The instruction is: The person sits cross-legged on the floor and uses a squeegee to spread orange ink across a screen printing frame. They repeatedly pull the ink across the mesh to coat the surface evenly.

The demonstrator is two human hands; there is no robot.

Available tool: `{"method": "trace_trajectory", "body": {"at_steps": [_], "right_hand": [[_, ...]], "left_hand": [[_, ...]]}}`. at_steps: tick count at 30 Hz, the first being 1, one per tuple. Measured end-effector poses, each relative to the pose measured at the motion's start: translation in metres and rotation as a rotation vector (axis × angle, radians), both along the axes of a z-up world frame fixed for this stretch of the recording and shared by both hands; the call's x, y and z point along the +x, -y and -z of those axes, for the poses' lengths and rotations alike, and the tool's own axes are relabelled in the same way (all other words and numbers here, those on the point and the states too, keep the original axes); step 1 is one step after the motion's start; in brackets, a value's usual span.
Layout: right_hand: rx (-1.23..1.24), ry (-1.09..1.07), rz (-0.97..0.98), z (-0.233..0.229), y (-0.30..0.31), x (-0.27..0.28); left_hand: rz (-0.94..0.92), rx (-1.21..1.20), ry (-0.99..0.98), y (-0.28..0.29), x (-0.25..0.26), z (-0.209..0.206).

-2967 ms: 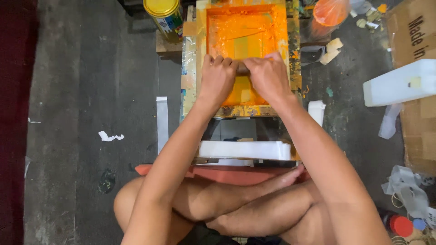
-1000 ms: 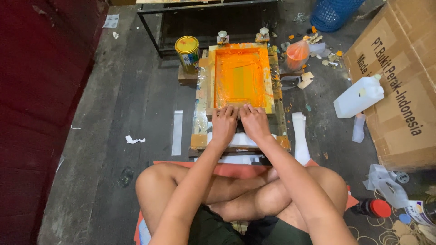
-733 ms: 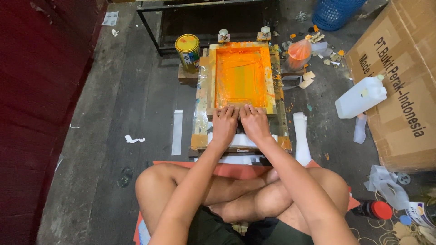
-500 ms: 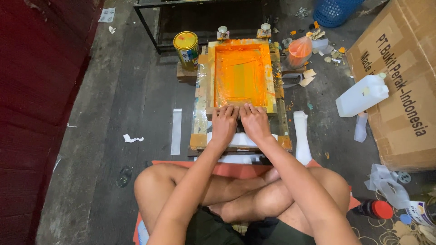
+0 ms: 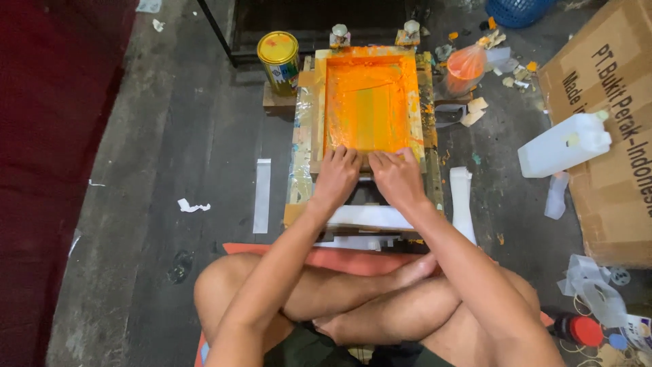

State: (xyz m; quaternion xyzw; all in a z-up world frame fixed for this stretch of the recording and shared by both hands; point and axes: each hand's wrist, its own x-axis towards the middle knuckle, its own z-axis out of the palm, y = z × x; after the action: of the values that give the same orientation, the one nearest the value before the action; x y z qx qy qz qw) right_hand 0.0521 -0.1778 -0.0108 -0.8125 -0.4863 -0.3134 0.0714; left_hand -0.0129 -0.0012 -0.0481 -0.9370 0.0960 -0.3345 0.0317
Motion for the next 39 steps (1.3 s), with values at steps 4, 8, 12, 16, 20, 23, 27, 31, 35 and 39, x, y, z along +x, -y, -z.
{"method": "trace_trajectory", "body": {"at_steps": [4, 8, 12, 16, 20, 23, 27, 31, 35, 39], "right_hand": [[0.013, -0.063, -0.006, -0.016, -0.013, 0.018], [0.032, -0.120, 0.003, -0.017, -0.031, 0.052], [0.056, -0.079, -0.009, -0.006, -0.049, 0.091], [0.056, -0.093, -0.013, 0.010, -0.062, 0.126], [0.013, -0.051, 0.041, 0.001, -0.070, 0.139], [0.031, -0.034, 0.008, 0.002, -0.069, 0.142], [0.001, -0.100, 0.015, -0.019, -0.064, 0.122], [-0.031, -0.211, 0.023, -0.030, -0.048, 0.093], [-0.063, -0.316, 0.050, -0.019, -0.030, 0.072], [-0.103, -0.426, 0.100, -0.025, -0.016, 0.038]], "left_hand": [[0.006, 0.016, -0.011, -0.013, 0.030, -0.005], [0.028, -0.016, 0.084, -0.024, 0.054, -0.039], [0.007, 0.013, 0.150, -0.038, 0.084, -0.056], [0.008, -0.024, 0.148, -0.053, 0.124, -0.029], [-0.086, 0.059, -0.041, -0.059, 0.145, -0.007], [-0.084, 0.041, -0.049, -0.059, 0.147, -0.006], [-0.021, -0.062, -0.114, -0.056, 0.131, -0.016], [0.041, -0.194, -0.228, -0.047, 0.103, -0.026], [0.079, -0.171, -0.180, -0.039, 0.077, -0.017], [0.114, -0.190, -0.272, -0.030, 0.051, -0.012]]}}
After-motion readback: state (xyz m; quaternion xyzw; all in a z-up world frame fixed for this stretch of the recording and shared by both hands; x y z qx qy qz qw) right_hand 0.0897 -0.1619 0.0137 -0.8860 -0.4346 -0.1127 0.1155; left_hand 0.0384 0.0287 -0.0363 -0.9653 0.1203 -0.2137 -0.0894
